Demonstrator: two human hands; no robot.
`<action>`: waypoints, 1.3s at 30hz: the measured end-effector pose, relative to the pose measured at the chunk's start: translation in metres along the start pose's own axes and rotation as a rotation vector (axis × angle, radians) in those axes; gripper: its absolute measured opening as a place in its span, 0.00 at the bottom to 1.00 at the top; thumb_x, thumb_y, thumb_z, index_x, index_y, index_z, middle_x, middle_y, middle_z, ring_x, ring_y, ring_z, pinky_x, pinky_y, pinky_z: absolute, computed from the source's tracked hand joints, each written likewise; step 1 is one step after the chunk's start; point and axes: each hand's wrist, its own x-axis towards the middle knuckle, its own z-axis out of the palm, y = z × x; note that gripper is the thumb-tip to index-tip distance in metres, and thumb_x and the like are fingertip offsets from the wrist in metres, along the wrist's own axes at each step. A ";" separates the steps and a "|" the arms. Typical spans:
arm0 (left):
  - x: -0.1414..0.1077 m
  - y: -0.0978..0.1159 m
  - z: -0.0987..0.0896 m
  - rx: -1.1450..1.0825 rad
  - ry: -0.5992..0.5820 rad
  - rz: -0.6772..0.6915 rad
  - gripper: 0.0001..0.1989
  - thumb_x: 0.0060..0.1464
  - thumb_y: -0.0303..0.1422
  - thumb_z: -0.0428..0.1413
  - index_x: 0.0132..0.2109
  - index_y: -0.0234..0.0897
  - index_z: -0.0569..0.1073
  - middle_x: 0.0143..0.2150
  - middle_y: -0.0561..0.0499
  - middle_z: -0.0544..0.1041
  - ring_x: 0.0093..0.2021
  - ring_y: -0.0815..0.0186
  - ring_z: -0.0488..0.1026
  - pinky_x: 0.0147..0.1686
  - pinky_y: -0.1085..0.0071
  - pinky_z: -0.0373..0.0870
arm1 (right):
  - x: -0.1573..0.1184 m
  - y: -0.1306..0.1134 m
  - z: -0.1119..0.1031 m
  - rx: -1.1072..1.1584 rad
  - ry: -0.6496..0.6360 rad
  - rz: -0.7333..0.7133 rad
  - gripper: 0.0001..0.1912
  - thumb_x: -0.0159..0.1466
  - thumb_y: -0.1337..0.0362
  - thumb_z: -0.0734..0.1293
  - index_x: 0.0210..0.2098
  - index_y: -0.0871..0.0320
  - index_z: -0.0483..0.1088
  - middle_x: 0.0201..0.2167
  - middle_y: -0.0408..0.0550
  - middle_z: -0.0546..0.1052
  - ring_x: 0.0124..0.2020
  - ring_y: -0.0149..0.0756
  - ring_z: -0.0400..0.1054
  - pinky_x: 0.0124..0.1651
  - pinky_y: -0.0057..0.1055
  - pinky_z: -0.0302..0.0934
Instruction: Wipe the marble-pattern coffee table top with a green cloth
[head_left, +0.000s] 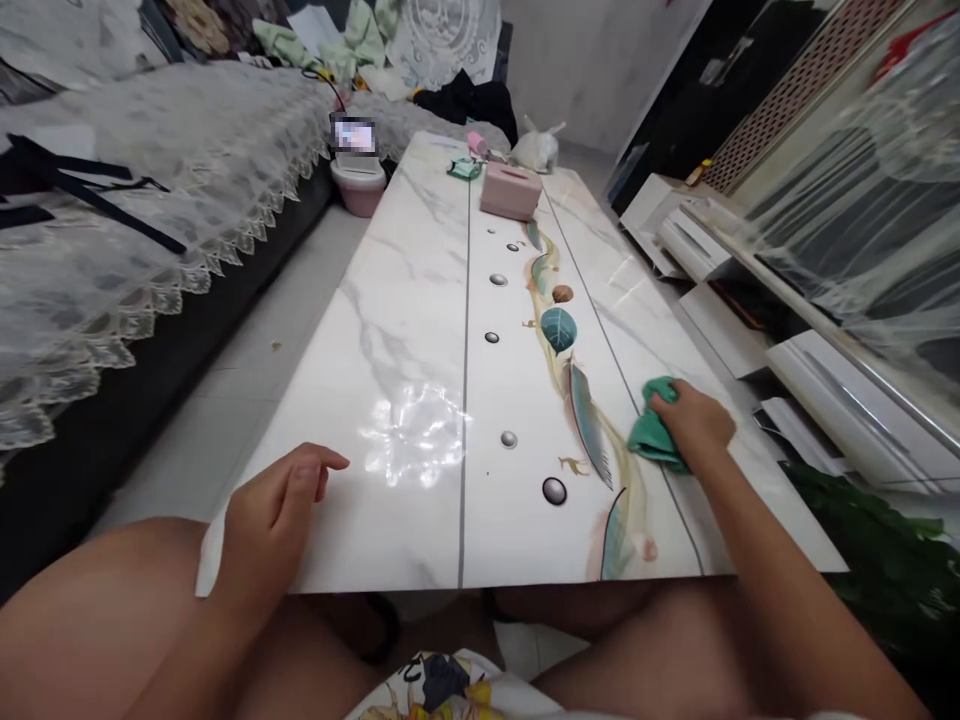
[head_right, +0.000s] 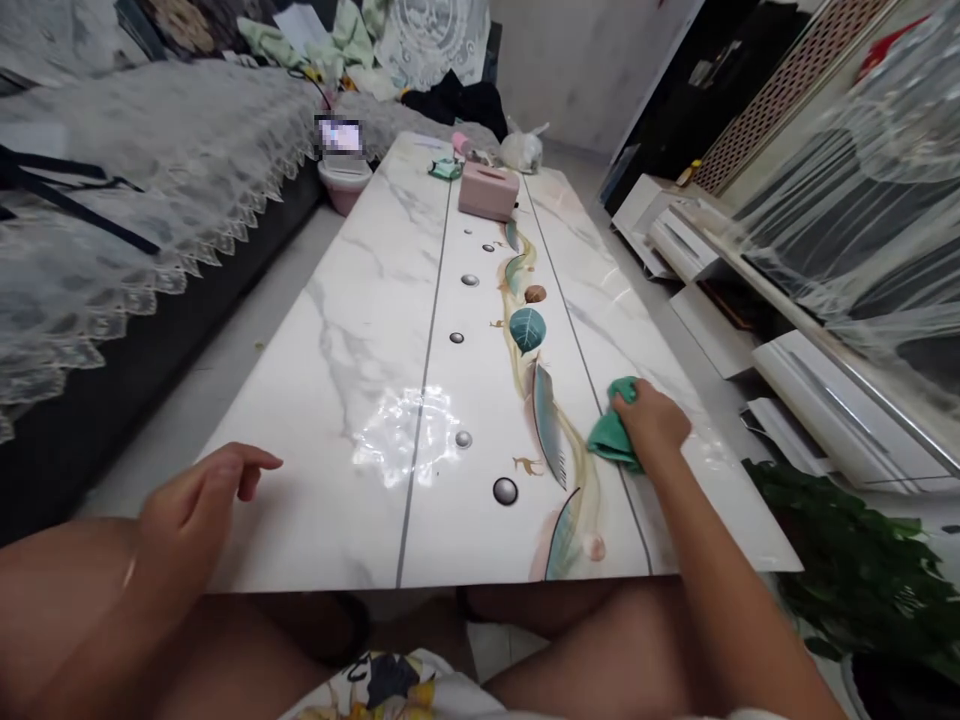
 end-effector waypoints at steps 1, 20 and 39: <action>0.000 0.001 0.001 0.001 -0.001 0.002 0.25 0.69 0.49 0.43 0.38 0.40 0.79 0.27 0.54 0.70 0.30 0.66 0.70 0.30 0.70 0.63 | 0.003 0.012 0.003 0.019 0.006 0.039 0.26 0.67 0.48 0.63 0.58 0.52 0.75 0.45 0.60 0.79 0.44 0.52 0.74 0.35 0.37 0.57; 0.005 0.014 0.018 0.041 -0.082 0.018 0.25 0.68 0.49 0.43 0.37 0.40 0.79 0.26 0.54 0.71 0.28 0.65 0.69 0.33 0.69 0.62 | -0.141 -0.327 -0.052 0.490 -0.192 -0.894 0.19 0.67 0.51 0.62 0.53 0.47 0.74 0.51 0.40 0.80 0.49 0.40 0.72 0.43 0.29 0.64; 0.002 0.010 0.020 0.133 -0.073 0.056 0.23 0.66 0.48 0.44 0.38 0.42 0.79 0.29 0.53 0.74 0.31 0.64 0.71 0.35 0.69 0.63 | -0.021 -0.183 -0.051 0.235 -0.040 -0.478 0.19 0.69 0.56 0.64 0.54 0.57 0.77 0.48 0.57 0.79 0.49 0.39 0.73 0.39 0.30 0.54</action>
